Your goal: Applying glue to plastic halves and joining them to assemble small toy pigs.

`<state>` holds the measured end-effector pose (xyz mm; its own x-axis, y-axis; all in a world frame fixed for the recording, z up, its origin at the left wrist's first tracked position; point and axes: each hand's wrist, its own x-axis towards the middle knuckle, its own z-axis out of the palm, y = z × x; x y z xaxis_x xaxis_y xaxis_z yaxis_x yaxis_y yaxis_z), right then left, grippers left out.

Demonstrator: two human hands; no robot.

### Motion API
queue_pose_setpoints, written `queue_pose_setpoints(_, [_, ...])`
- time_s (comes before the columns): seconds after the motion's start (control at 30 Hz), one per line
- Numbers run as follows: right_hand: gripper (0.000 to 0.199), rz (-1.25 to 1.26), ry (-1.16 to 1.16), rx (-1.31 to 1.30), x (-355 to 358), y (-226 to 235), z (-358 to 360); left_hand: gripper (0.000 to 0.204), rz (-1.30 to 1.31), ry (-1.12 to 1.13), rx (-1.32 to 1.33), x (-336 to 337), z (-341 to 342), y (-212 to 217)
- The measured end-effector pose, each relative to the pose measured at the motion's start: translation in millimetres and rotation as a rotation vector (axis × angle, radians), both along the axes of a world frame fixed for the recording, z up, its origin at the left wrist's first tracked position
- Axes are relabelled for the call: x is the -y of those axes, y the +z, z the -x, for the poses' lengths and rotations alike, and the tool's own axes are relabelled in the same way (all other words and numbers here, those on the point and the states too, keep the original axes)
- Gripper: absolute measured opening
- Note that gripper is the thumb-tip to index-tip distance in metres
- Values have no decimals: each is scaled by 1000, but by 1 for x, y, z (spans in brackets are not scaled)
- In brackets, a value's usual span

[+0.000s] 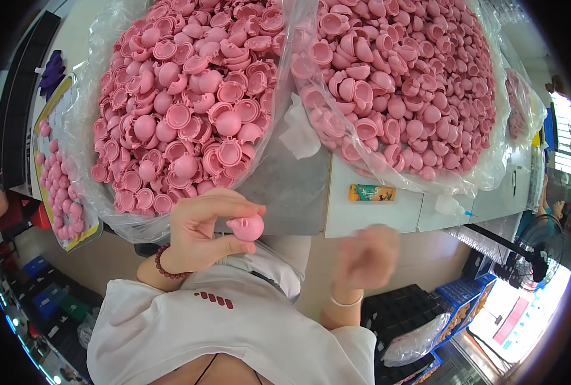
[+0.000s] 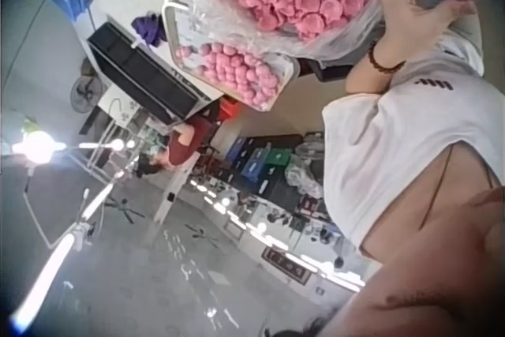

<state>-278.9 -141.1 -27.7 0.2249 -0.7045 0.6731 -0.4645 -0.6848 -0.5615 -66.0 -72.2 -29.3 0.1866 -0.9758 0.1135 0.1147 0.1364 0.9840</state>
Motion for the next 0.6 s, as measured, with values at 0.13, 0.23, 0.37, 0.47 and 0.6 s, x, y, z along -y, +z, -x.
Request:
queue_pose_setpoints(0.13, [28, 160, -504, 88, 37, -23, 82, 42, 51, -77, -76, -2, -7, 2])
queue_pose_setpoints(0.23, [37, 177, -787, 164, 62, -27, 107, 42, 64, -66, -108, -1, -8, 2])
queue_pose_setpoints(0.37, [44, -114, -636, 190, 83, -41, 124, 42, 125, -7, 4, -3, -11, 5])
queue_pose_setpoints(0.47, [34, -220, -646, 146, 94, -45, 132, 44, 144, 33, 74, -5, -12, 7])
queue_pose_setpoints(0.6, [27, -260, -765, 161, 88, -42, 135, 45, 153, 64, 73, -8, -13, 8])
